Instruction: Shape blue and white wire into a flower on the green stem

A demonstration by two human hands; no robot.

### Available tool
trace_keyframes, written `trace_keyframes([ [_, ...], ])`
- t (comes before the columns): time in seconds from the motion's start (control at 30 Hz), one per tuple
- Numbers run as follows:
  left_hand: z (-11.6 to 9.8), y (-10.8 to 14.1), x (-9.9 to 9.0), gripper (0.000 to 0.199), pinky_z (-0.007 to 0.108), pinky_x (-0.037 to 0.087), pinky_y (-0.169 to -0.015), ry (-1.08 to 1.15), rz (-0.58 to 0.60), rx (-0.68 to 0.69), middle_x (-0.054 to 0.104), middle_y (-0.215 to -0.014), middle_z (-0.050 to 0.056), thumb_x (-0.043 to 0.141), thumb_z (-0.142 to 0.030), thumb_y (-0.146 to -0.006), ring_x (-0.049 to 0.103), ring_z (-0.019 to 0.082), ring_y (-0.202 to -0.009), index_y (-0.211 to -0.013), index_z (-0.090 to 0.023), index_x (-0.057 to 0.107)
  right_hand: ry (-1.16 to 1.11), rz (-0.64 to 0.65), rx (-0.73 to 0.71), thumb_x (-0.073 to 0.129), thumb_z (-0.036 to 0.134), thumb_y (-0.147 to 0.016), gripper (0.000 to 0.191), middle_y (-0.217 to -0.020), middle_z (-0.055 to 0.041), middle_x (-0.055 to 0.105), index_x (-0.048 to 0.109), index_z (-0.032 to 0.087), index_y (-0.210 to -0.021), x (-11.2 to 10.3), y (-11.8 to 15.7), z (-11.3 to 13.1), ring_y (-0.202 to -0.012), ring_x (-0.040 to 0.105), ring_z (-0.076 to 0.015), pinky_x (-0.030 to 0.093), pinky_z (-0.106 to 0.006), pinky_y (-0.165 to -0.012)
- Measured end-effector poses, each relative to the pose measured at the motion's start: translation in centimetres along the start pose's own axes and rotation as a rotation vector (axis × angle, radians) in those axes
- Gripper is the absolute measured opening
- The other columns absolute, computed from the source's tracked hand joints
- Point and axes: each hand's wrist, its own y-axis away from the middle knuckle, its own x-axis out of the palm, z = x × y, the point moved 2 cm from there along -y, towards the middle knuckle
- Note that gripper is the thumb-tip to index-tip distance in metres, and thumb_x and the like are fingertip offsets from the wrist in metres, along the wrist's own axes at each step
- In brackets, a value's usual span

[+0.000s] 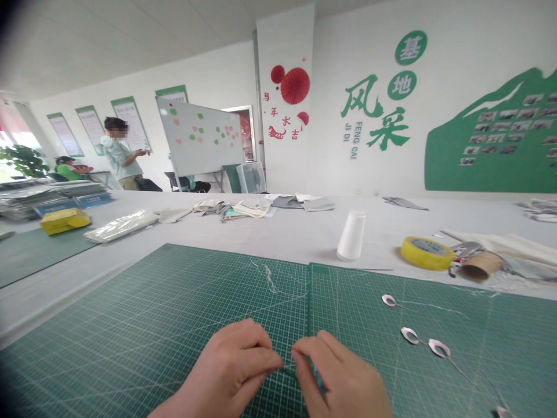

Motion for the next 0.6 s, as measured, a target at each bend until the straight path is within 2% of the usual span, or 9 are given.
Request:
trace_keyframes([
  [0.1, -0.1, -0.1, 0.0, 0.023, 0.030, 0.041, -0.066, 0.024, 0.051, 0.032, 0.068, -0.080, 0.005, 0.054, -0.009, -0.081, 0.059, 0.018, -0.074, -0.088, -0.020, 0.073, -0.118, 0.202, 0.165, 0.051, 0.031, -0.086, 0.021, -0.056, 0.0036, 0.056, 0.066, 0.023, -0.073, 0.0, -0.7, -0.7, -0.048, 0.053, -0.0129, 0.041, -0.023, -0.047],
  [0.2, -0.2, -0.1, 0.2, 0.022, 0.030, 0.041, -0.066, 0.051, 0.082, 0.069, 0.070, -0.079, 0.005, 0.056, -0.009, -0.080, 0.060, 0.018, -0.072, -0.087, -0.020, 0.074, -0.287, 0.328, 0.338, 0.056, 0.031, -0.081, 0.020, -0.049, 0.0073, 0.039, 0.068, 0.021, -0.069, 0.4, -1.0, -1.6, -0.045, 0.040, -0.0112, 0.032, -0.022, -0.045],
  [0.27, -0.3, 0.0, 0.3, 0.022, 0.029, 0.042, -0.068, 0.118, 0.094, 0.068, 0.071, -0.079, 0.005, 0.057, -0.009, -0.080, 0.061, 0.017, -0.073, -0.086, -0.020, 0.075, -0.485, 0.394, 0.443, 0.058, 0.034, -0.078, 0.021, -0.047, 0.0093, 0.029, 0.067, 0.019, -0.066, 0.8, -1.0, -2.2, -0.045, 0.031, -0.0095, 0.025, -0.022, -0.045],
  [0.4, -0.5, 0.0, -0.1, 0.017, 0.024, 0.045, -0.072, 0.415, 0.067, -0.026, 0.071, -0.080, 0.006, 0.064, -0.010, -0.078, 0.063, 0.015, -0.077, -0.086, -0.018, 0.077, -0.932, 0.519, 0.607, 0.067, 0.046, -0.071, 0.031, -0.045, 0.0105, 0.031, 0.062, 0.017, -0.063, 1.8, -0.7, -2.6, -0.045, 0.023, -0.0070, 0.017, -0.022, -0.045],
  [0.47, -0.5, 0.0, -0.5, 0.015, 0.024, 0.045, -0.069, 0.559, 0.026, -0.108, 0.069, -0.077, 0.006, 0.067, -0.010, -0.076, 0.062, 0.014, -0.072, -0.084, -0.018, 0.077, -1.117, 0.548, 0.710, 0.072, 0.050, -0.066, 0.035, -0.044, 0.0112, 0.032, 0.060, 0.017, -0.063, 2.1, -0.4, -2.3, -0.043, 0.022, -0.0059, 0.016, -0.022, -0.044],
  [0.6, 0.0, -0.2, -0.8, 0.012, 0.024, 0.041, -0.061, 0.763, -0.123, -0.306, 0.063, -0.069, 0.002, 0.069, -0.011, -0.072, 0.054, 0.012, -0.063, -0.075, -0.020, 0.077, -1.348, 0.415, 0.882, 0.078, 0.051, -0.058, 0.040, -0.048, 0.0105, 0.035, 0.057, 0.017, -0.063, 2.5, 0.0, -1.1, -0.044, 0.021, -0.0049, 0.016, -0.020, -0.043],
])
